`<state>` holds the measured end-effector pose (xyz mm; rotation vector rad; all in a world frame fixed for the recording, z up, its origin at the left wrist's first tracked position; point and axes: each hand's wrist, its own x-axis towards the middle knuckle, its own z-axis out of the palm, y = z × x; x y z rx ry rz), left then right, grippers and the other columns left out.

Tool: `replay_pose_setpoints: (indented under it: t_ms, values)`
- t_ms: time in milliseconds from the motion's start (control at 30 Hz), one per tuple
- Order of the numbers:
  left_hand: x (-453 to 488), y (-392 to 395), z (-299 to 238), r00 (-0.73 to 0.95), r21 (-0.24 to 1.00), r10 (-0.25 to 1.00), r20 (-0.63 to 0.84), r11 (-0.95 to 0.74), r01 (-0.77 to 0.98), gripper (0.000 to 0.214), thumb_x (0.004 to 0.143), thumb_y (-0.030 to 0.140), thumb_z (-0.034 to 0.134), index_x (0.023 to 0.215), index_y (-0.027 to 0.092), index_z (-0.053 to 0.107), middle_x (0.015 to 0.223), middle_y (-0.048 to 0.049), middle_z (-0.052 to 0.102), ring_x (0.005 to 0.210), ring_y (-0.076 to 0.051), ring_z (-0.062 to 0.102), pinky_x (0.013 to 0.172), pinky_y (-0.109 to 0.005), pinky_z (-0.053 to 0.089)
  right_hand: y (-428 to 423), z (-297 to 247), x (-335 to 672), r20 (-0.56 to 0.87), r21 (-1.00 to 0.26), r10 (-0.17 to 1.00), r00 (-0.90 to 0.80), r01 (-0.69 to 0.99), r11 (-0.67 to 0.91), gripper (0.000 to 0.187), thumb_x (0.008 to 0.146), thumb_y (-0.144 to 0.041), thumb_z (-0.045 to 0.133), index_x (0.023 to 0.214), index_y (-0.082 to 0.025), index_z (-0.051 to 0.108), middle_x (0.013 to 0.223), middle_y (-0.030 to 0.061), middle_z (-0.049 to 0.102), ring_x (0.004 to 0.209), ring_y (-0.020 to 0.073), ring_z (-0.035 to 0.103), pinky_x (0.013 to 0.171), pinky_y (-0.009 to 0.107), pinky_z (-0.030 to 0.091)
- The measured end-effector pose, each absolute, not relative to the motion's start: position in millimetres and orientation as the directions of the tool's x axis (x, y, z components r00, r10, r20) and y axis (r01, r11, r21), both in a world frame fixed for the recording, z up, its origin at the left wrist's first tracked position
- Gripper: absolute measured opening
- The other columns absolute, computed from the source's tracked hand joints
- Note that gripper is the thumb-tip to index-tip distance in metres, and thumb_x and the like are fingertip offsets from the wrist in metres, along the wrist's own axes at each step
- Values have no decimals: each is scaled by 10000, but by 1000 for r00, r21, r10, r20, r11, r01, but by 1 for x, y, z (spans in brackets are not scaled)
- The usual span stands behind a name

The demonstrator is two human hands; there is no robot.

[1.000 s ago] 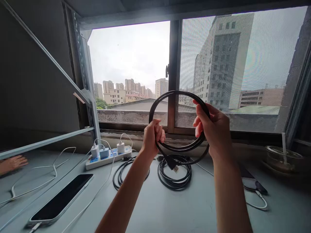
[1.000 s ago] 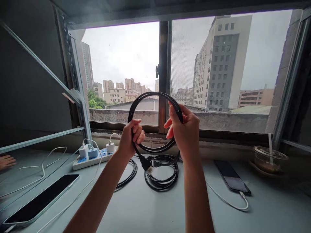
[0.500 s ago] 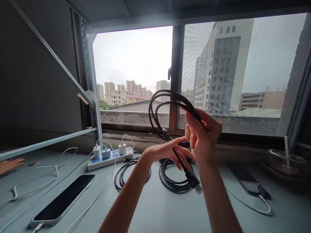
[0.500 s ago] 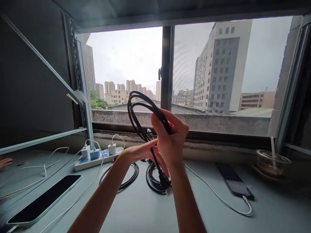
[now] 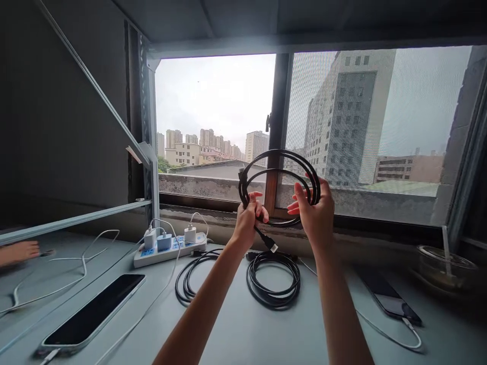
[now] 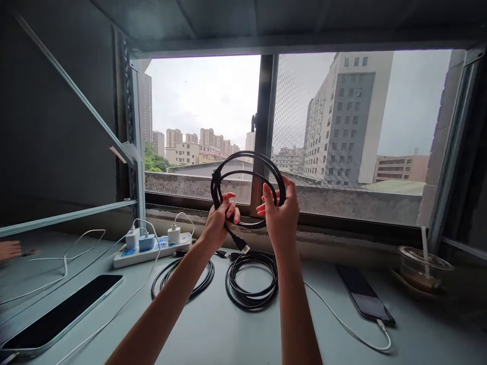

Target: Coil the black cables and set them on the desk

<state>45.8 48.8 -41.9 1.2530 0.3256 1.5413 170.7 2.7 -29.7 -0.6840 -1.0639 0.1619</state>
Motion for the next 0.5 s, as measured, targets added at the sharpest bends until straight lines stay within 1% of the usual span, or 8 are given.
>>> replay_pose_setpoints:
  t_ms: [67,133,200,300,400,433,500]
  values:
    - [39,54,-42,82,771,827,556,-476,-424,330,776,487,617,803,170,533,414,120,322,302,-51,373,345,-171,286,7,-35,170,787,-548,370,494,285,786,560,727,-427,694,1213,-215,515,833,8,609,404,68,516,308,174,414]
    - [31,57,-41,90,807,826,556,-510,-298,385,745,538,622,775,164,535,394,114,343,280,-55,345,321,-183,258,9,-38,170,825,-499,307,474,357,790,617,701,-392,726,1265,-262,513,940,26,610,409,40,442,301,163,388]
    - [21,57,-37,121,833,833,540,-508,-222,419,715,562,638,753,156,542,387,109,349,275,-50,328,313,-186,234,10,-39,169,865,-460,285,413,423,780,598,712,-379,722,1272,-279,540,993,32,610,429,29,382,332,162,402]
    - [11,52,-31,196,871,850,488,-461,-170,451,647,564,710,720,157,530,386,113,323,295,-30,290,323,-174,184,10,-39,167,894,-433,304,329,463,773,538,762,-377,677,1278,-277,559,1016,31,612,437,31,344,344,167,404]
    - [5,45,-26,348,891,821,453,-431,-145,497,612,580,742,663,170,467,410,111,307,328,-10,262,349,-158,160,11,-38,168,881,-452,305,361,452,769,556,762,-402,673,1291,-278,556,965,20,624,411,28,317,316,167,385]
    - [4,44,-25,400,889,795,456,-427,-165,527,614,621,719,647,173,442,425,109,303,334,-5,251,353,-157,155,10,-38,168,866,-472,317,386,429,770,554,750,-418,682,1274,-279,572,940,16,625,397,25,318,302,168,379]
    - [4,41,-23,467,885,752,465,-394,-248,597,623,745,605,631,180,409,445,107,278,337,-6,218,345,-159,144,9,-38,169,834,-510,344,432,364,779,508,729,-438,697,1204,-270,627,879,7,626,366,23,337,273,172,366]
